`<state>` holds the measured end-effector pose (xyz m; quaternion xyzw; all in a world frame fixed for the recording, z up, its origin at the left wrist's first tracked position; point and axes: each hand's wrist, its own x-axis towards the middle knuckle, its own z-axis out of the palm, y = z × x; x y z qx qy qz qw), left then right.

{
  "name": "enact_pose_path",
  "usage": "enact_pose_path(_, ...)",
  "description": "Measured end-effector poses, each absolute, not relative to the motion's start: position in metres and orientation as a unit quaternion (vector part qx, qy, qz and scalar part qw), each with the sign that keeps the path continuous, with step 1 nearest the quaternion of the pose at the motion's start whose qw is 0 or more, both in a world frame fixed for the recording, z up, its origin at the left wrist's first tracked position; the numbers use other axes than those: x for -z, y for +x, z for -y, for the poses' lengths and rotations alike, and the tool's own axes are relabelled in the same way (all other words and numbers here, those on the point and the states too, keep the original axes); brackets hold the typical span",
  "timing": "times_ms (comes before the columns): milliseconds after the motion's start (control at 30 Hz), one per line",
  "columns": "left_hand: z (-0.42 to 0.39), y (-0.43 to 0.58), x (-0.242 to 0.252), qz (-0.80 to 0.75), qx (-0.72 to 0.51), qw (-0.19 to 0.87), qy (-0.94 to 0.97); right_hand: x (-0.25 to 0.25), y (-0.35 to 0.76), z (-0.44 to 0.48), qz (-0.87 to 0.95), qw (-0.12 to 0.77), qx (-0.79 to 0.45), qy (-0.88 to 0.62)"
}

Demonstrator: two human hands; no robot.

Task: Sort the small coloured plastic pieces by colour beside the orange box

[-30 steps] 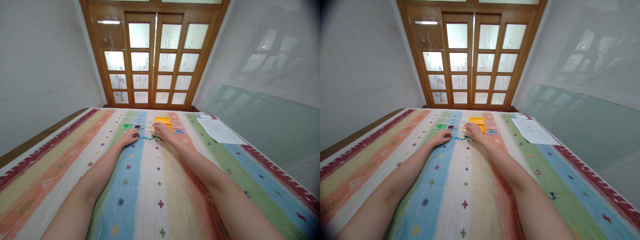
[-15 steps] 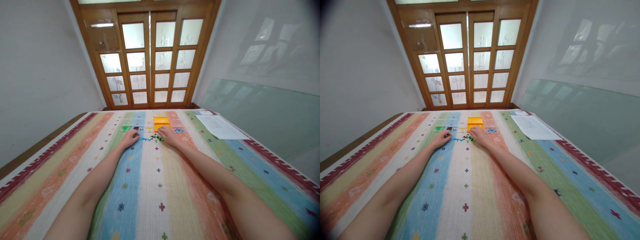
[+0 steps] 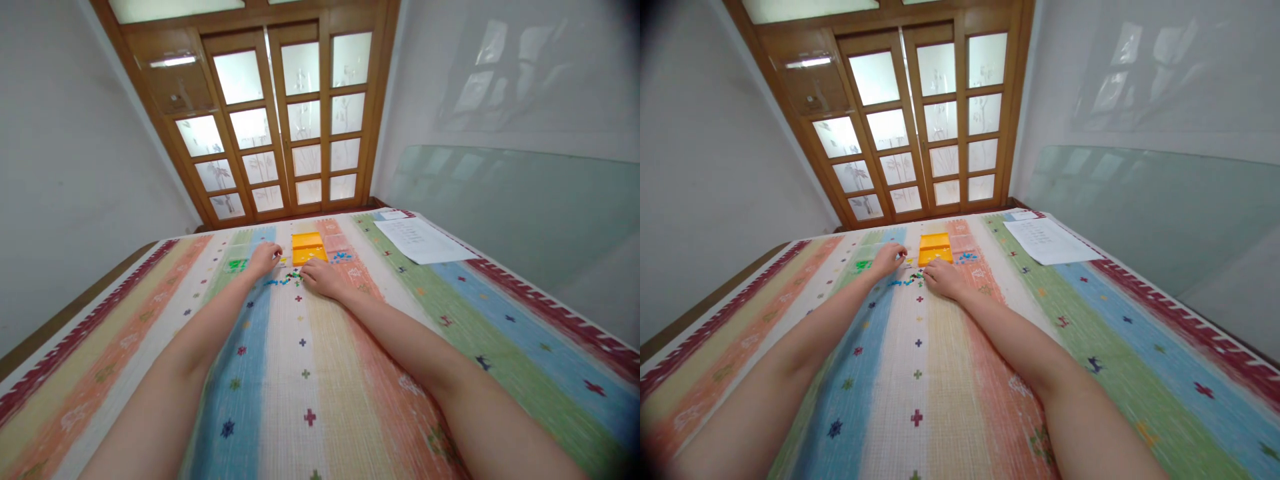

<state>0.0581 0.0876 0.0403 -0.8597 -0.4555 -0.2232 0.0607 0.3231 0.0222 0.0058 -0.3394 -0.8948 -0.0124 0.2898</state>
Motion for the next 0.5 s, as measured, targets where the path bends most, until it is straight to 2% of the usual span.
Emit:
enact_pose_path(300,-0.074,0.077,-0.037,0.316,0.092,0.087,-0.94,-0.003,0.324,-0.027,0.89,0.286,0.023,-0.354)
enact_pose_path(500,-0.077,0.078,-0.035,0.299,0.096,0.069,-0.947,-0.001,0.323,-0.027,0.892,0.287,0.024,-0.348)
